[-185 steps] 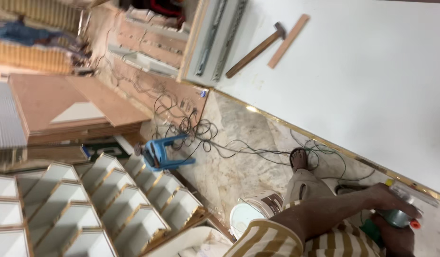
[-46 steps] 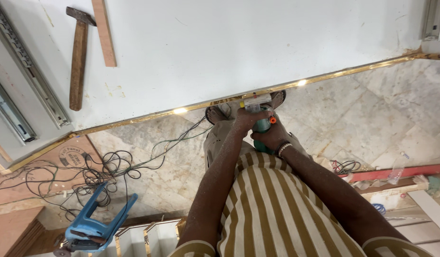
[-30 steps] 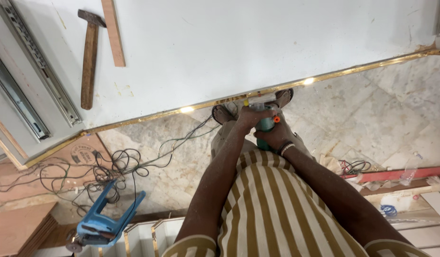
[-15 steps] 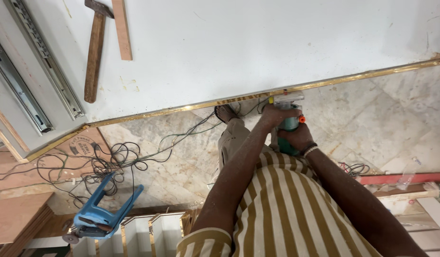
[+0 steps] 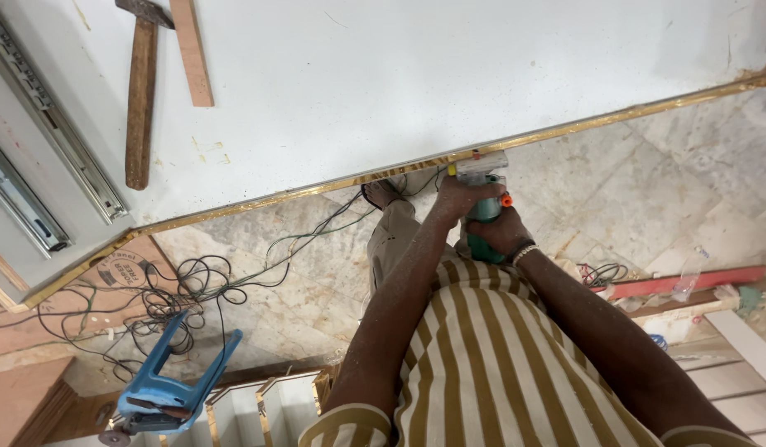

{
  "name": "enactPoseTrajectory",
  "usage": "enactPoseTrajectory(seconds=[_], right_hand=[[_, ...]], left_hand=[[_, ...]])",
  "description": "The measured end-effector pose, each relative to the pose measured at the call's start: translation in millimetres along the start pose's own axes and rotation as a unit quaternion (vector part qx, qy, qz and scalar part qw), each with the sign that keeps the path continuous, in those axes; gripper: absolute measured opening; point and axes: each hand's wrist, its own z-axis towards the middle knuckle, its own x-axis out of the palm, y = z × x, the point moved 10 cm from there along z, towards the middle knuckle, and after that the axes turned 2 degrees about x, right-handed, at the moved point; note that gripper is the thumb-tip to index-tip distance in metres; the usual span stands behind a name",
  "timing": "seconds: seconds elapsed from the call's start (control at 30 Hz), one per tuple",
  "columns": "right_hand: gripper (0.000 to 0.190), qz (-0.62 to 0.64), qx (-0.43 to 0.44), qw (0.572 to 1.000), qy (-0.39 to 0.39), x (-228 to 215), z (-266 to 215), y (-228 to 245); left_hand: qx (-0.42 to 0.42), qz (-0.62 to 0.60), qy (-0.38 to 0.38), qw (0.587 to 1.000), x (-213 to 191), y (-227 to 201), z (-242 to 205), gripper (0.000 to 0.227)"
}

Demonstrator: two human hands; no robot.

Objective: The person uses a handheld electric trimmer to smooth the edges of a white wooden cabinet frame. They then switch to a metal scraper to remove excess material and clean the edges. The person also handles a small wooden piece and a power plug during the process.

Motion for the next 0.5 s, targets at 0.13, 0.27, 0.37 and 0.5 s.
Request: enactPoseTrajectory(seconds=[0.13, 0.27, 0.37, 0.5], right_hand=[[0.067, 0.014, -0.007, 1.0, 0.002, 15.5, -12.5, 27.5], [0.086, 0.038, -0.119, 0.991, -0.046, 20.2, -26.8, 67.4], [0.067, -0.058, -0.054, 0.996, -0.03, 45.1, -21.7, 58.7], [0.066, 0.027, -0.07, 0.997, -0.003, 72.9, -18.2, 58.5]], left_hand=[[0.017, -0.019, -0.008, 1.0, -21.5, -4.7, -12.7, 0.07], [0.007, -0.027, -0.012, 1.0, -45.4, -3.5, -22.7, 0.067], [0.009, -0.042, -0.016, 0.999, -62.7, -6.3, -37.5, 0.062], [0.03, -0.039, -0.025, 0.998, -79.6, -13.5, -49.5, 0.062]])
